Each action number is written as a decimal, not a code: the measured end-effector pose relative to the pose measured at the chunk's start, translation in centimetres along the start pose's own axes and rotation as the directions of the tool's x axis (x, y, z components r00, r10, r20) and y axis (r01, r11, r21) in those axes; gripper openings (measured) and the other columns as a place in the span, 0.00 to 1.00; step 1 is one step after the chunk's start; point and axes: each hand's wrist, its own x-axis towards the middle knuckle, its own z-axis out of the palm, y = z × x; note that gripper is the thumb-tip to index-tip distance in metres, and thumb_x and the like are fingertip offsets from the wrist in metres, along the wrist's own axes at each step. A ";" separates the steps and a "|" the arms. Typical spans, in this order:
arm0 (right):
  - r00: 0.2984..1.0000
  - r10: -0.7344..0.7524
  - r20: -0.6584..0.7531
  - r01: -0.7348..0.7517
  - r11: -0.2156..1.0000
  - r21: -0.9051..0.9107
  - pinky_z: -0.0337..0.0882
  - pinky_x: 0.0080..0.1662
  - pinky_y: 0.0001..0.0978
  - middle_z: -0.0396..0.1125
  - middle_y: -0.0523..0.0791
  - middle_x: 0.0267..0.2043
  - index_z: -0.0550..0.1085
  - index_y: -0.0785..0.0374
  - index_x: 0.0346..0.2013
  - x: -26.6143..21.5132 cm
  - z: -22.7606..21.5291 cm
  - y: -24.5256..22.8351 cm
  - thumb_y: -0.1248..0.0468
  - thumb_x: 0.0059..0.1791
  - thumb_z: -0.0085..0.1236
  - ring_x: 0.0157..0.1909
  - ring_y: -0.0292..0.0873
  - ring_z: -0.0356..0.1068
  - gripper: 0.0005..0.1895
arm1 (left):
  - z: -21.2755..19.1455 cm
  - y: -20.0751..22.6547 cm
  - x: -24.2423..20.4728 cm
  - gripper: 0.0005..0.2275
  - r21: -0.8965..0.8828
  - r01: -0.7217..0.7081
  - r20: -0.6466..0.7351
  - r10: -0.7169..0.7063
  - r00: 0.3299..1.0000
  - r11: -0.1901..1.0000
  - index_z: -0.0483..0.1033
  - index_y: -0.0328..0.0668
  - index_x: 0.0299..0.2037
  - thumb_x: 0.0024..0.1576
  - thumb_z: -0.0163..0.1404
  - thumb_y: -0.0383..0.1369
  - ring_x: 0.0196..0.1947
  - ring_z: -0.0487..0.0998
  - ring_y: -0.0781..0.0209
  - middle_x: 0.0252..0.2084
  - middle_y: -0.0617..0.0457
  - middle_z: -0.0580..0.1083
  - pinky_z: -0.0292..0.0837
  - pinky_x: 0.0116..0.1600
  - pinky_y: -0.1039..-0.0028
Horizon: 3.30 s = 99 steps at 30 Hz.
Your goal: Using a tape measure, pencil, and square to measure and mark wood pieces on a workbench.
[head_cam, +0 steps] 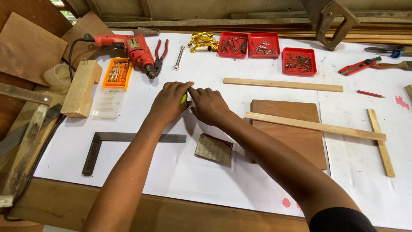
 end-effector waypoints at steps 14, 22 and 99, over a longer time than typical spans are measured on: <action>0.988 -0.083 -0.133 0.084 0.996 0.003 0.66 0.58 0.48 0.68 0.50 0.56 0.69 0.60 0.59 -3.0 -1.3 2.7 0.60 0.47 0.61 0.58 0.53 0.68 0.26 | 0.1 4.7 1.2 0.36 0.098 -0.118 -0.115 0.129 0.985 0.988 0.67 0.47 0.66 0.45 0.67 0.38 0.63 0.68 0.47 0.62 0.50 0.67 0.52 0.69 0.44; 0.976 -0.017 -0.218 0.000 0.997 -0.078 0.64 0.60 0.50 0.66 0.51 0.60 0.68 0.58 0.62 -15.8 -7.0 9.4 0.54 0.42 0.68 0.60 0.55 0.65 0.35 | 2.4 17.0 2.2 0.31 -0.134 -0.338 -0.176 0.313 0.933 0.932 0.67 0.41 0.67 0.54 0.63 0.38 0.61 0.73 0.45 0.63 0.50 0.68 0.63 0.69 0.53; 0.940 0.249 -0.233 -0.280 0.953 -0.112 0.66 0.54 0.46 0.68 0.48 0.48 0.78 0.49 0.52 -21.1 -7.5 16.3 0.53 0.53 0.54 0.53 0.50 0.67 0.14 | 5.7 18.0 2.6 0.12 0.001 -0.160 0.024 0.160 0.987 0.987 0.78 0.45 0.55 0.63 0.52 0.35 0.50 0.75 0.58 0.48 0.55 0.75 0.68 0.59 0.61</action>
